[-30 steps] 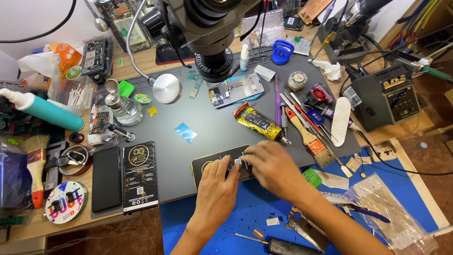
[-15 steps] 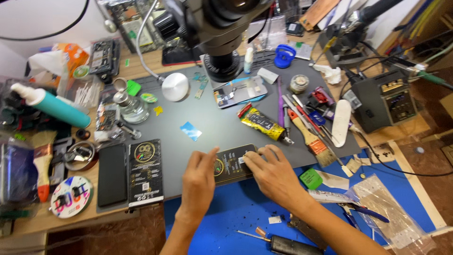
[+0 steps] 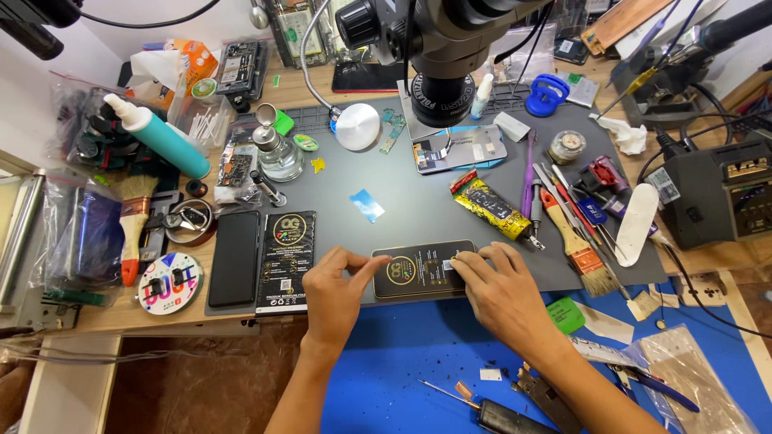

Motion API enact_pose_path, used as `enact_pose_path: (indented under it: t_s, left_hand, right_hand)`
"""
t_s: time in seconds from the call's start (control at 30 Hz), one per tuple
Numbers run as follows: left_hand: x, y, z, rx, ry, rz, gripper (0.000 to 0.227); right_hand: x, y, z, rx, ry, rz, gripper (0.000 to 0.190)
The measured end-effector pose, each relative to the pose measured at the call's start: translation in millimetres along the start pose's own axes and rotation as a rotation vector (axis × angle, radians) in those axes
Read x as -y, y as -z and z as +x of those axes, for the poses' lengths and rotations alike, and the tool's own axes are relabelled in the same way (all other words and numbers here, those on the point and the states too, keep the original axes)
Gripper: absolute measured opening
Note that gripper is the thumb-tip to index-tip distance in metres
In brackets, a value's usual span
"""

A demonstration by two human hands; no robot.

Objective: The person applies adhesive from a tube along the edges of a yellow smartphone's back cover. They then press the cover onto the phone body and wipe the surface with a white cloth.

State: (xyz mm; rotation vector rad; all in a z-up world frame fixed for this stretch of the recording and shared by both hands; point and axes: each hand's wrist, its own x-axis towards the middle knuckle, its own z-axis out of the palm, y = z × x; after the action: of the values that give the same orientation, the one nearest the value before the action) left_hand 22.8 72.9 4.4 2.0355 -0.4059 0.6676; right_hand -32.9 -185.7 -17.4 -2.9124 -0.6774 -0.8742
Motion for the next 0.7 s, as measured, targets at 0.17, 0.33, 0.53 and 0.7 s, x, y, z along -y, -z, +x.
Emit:
enact_pose_path:
  t_s: [0.17,0.33,0.53,0.7]
  left_hand:
    - [-30.8,13.9,14.2,0.11,0.031,-0.094,0.005]
    - [-27.3,14.1,5.5,0.155,-0.096,-0.102,0.014]
    - [-10.2,-12.3,-7.6,0.055,-0.179,-0.057,0.052]
    - [-20.4,-14.8,16.2,0.355,-0.1,-0.144,0.025]
  right_hand:
    - [-0.6,0.7,-0.4,-0.001,-0.013,0.018,0.023]
    - [-2.5,8.8,1.0,0.063,0.022,0.087,0.029]
    - [-1.3,7.2,2.1,0.083,0.026,0.101,0.032]
    - [-3.3,3.2,-0.6,0.094,0.026,0.104,0.034]
